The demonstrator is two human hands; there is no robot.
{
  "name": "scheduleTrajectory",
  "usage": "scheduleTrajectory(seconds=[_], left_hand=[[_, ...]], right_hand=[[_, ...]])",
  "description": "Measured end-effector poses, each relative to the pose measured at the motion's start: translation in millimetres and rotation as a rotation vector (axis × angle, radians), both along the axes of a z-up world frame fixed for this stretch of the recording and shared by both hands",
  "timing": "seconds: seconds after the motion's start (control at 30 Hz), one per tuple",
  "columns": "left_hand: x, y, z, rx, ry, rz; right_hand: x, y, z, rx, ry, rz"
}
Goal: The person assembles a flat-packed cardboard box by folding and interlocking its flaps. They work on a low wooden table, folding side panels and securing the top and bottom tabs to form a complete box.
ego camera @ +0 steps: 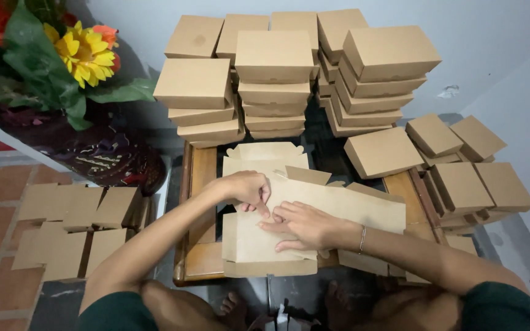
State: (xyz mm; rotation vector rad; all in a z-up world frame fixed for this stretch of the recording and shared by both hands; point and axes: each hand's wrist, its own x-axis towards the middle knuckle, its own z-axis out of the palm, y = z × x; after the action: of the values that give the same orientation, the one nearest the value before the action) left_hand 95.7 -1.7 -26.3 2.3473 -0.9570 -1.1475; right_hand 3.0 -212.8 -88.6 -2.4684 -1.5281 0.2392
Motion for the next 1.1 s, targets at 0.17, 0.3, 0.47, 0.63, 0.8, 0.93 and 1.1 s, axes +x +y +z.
scheduleTrajectory(seconds=[0.17, 0.3, 0.47, 0.63, 0.8, 0.93, 1.1], left_hand=[[-7, 0, 7, 0.011, 0.004, 0.051], [-5, 1, 2, 0.000, -0.003, 0.051], [-1, 0, -5, -0.008, 0.006, 0.047], [0, -1, -6, -0.001, 0.000, 0.027], [9, -5, -31, 0.034, -0.053, 0.027], [6, -3, -27, 0.002, -0.076, 0.011], [-2, -3, -25, -0.061, -0.125, 0.096]], right_hand=[[1, -2, 3, -0.008, 0.072, -0.022], [4, -7, -12, 0.051, 0.013, -0.015], [4, -7, 5, 0.023, 0.109, -0.048], [2, -4, 17, 0.048, 0.110, -0.044], [6, -2, 19, 0.187, -0.054, 0.058], [16, -1, 9, 0.273, -0.117, 0.122], [24, -5, -18, 0.273, -0.131, 0.068]])
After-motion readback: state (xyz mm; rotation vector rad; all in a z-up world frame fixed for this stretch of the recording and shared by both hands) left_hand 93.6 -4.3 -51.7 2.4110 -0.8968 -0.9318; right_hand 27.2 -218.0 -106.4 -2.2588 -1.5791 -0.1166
